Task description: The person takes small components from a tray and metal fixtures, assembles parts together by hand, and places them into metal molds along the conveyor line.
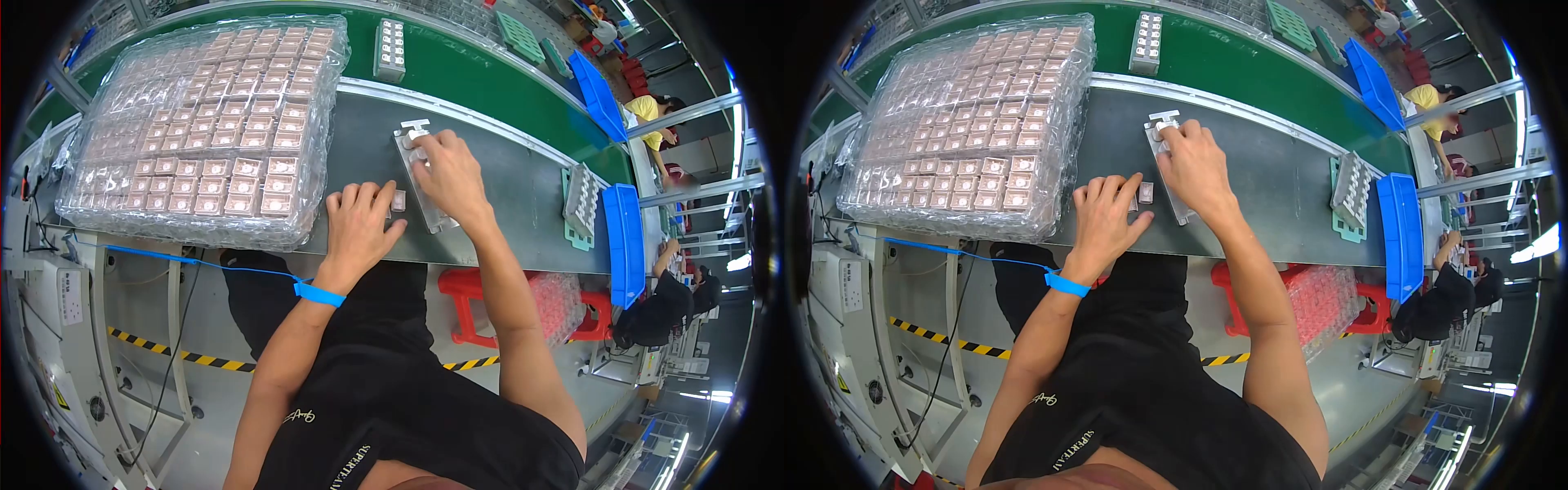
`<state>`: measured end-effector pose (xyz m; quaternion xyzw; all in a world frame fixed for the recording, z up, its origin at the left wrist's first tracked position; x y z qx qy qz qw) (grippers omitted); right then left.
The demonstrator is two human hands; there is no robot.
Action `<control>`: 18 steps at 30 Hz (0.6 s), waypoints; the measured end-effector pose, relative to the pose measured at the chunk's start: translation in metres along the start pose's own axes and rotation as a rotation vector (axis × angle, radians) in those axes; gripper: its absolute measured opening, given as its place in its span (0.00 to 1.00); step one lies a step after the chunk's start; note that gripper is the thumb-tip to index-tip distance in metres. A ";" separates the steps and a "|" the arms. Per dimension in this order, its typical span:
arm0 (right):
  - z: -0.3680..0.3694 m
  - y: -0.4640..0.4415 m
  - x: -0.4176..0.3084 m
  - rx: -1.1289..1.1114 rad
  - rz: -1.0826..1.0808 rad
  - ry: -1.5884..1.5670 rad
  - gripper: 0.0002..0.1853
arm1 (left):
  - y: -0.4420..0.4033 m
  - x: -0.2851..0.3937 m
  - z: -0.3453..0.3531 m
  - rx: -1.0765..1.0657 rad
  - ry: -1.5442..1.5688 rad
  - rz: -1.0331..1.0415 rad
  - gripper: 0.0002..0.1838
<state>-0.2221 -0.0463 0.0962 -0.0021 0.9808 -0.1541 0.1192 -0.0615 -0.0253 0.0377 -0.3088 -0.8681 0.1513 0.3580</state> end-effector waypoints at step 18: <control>-0.021 0.008 0.063 0.015 0.107 -0.096 0.19 | 0.001 -0.013 0.011 0.032 0.043 -0.063 0.19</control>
Point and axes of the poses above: each hand's wrist, its own y-axis away from the middle knuckle, its own z-axis out of the palm, x = y × z, the point moved 5 cm from there along -y, towards the middle knuckle, and after that the axes turned 1 degree about x, right-handed, at the moved point
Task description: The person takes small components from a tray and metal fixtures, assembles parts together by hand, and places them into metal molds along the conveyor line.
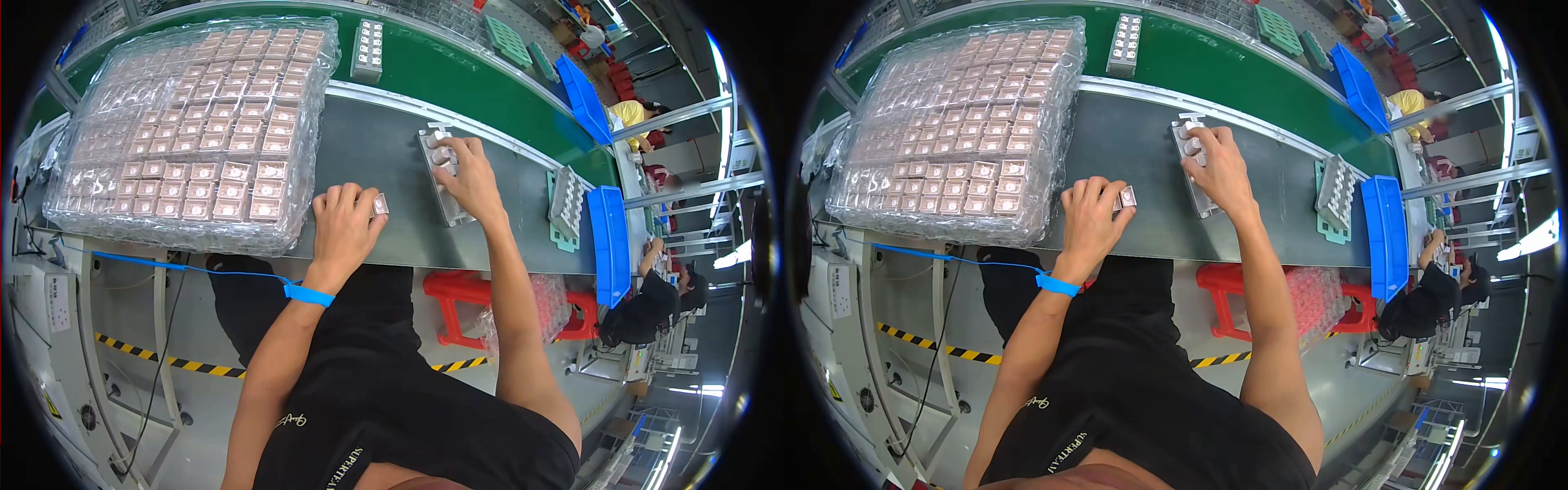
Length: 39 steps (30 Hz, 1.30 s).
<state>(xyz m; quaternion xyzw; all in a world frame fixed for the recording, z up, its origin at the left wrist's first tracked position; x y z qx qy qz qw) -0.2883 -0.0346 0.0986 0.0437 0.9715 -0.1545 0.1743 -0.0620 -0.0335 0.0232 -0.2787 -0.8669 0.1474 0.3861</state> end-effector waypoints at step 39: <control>0.156 -0.223 -0.073 -0.054 0.287 -0.150 0.44 | -0.004 0.011 -0.004 -0.022 -0.049 0.023 0.25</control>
Point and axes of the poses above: each hand's wrist, its own y-axis away from the middle knuckle, its own z-axis out of the palm, x = y × z, the point moved 5 cm from there along -y, towards the middle knuckle, and after that the axes turned 1 degree about x, right-handed, at the moved point
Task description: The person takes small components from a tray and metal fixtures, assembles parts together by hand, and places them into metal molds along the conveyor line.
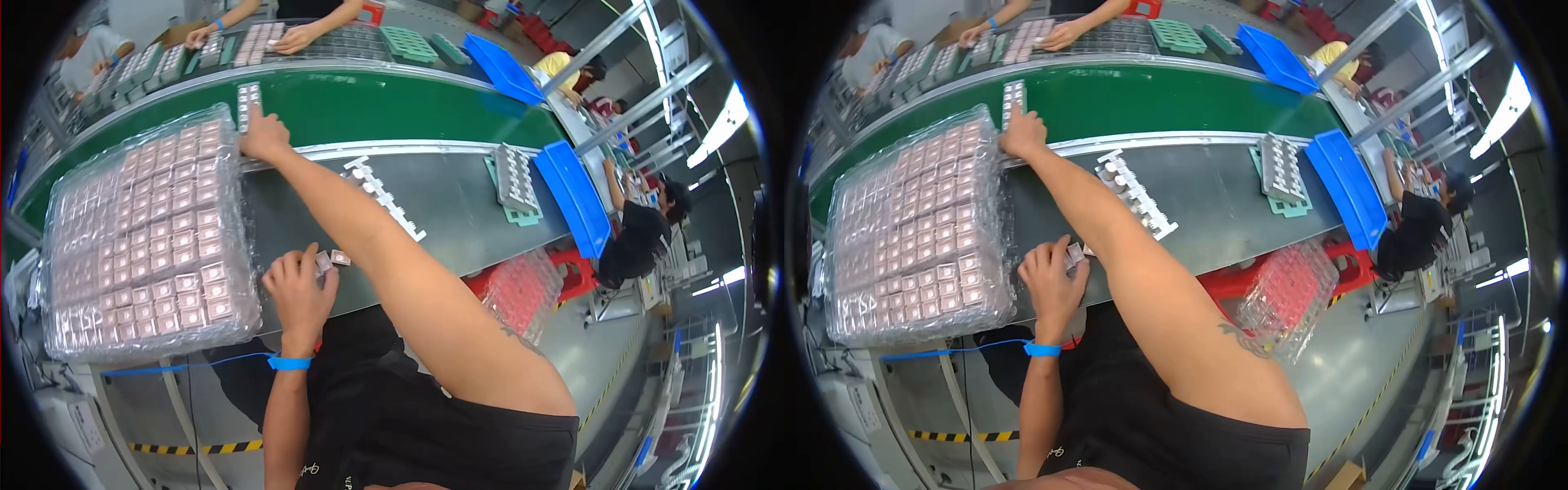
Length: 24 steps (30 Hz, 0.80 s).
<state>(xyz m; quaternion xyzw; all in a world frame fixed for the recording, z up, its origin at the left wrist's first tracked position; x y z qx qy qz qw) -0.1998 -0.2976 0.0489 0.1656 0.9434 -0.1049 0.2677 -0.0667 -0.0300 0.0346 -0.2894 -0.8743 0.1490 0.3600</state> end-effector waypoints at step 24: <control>-0.173 -0.022 0.220 -0.029 -0.213 0.255 0.26 | 0.003 -0.003 -0.004 -0.004 0.006 -0.007 0.21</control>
Point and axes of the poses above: each hand's wrist, its own y-axis away from the middle knuckle, its own z-axis out of the palm, x = y × z, the point moved 5 cm from there along -y, towards the middle knuckle, and after that the axes turned 1 degree about x, right-handed, at the moved point
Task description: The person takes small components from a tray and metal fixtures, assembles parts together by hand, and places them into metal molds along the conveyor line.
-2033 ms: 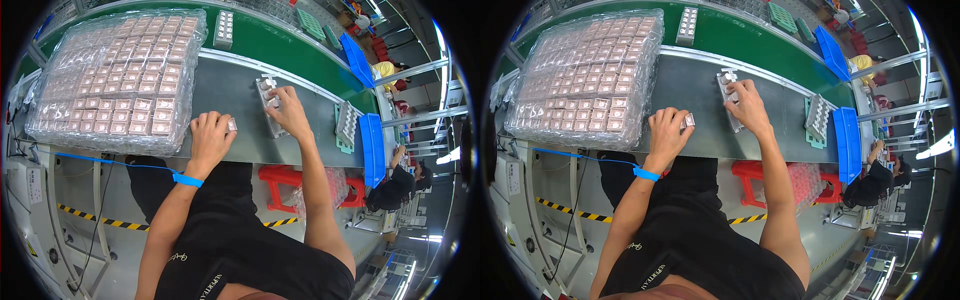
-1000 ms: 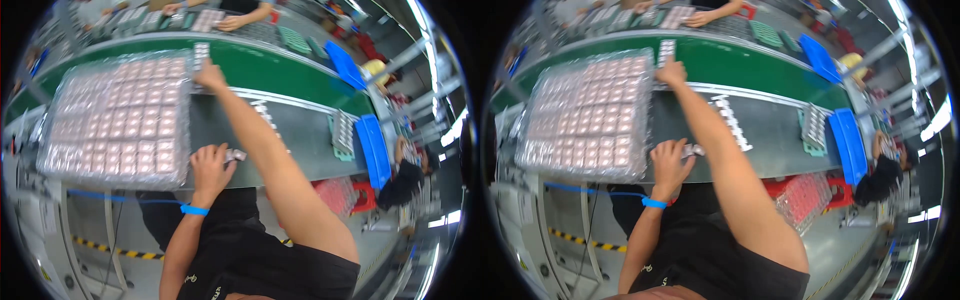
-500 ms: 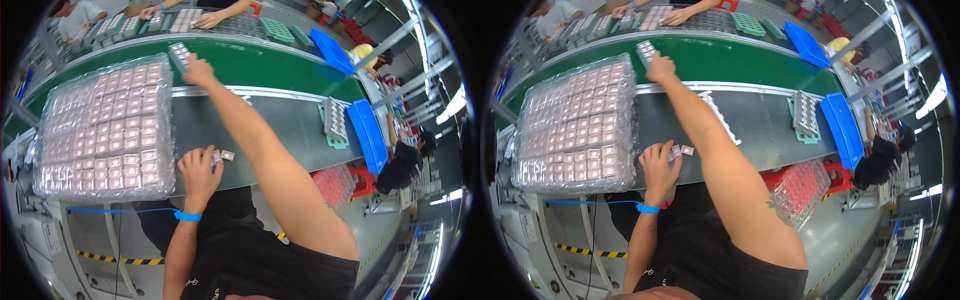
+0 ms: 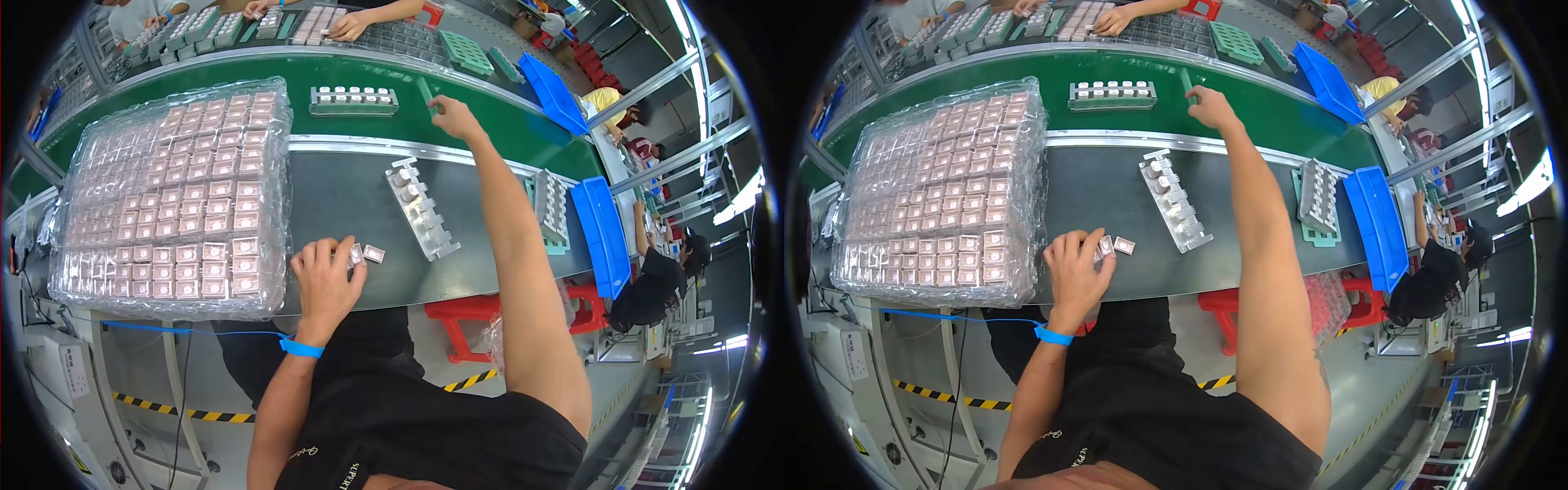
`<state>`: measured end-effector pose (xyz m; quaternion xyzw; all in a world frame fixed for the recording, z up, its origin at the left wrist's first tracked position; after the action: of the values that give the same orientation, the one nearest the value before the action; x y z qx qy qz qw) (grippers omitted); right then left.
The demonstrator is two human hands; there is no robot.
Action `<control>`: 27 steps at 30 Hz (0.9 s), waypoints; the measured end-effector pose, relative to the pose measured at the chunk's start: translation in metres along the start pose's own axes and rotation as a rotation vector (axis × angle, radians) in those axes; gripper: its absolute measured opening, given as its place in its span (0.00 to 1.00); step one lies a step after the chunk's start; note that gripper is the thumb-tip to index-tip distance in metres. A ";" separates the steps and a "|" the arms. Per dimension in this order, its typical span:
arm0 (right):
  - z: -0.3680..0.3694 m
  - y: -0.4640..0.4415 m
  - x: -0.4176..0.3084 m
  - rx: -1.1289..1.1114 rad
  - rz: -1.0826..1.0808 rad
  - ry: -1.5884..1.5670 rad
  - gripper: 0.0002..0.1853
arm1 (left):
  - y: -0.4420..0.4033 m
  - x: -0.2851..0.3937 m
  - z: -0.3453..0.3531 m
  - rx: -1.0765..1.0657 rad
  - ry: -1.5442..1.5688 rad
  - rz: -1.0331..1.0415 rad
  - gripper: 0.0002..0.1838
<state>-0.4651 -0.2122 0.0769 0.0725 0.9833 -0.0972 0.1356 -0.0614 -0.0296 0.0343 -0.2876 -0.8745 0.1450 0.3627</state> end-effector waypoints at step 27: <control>0.074 -0.122 -0.091 -0.172 -0.204 -0.261 0.18 | -0.009 0.000 0.003 -0.082 -0.040 -0.064 0.21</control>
<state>-0.3801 -0.3571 0.0536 -0.0527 0.9644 -0.0346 0.2569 -0.0672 -0.0369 0.0359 -0.2712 -0.8955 0.1029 0.3377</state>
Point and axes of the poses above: each hand's wrist, its own y-axis away from the middle knuckle, its own z-axis out of the palm, x = y × z, the point moved 5 cm from there along -y, towards the middle knuckle, and after that the axes turned 1 degree about x, right-handed, at the moved point
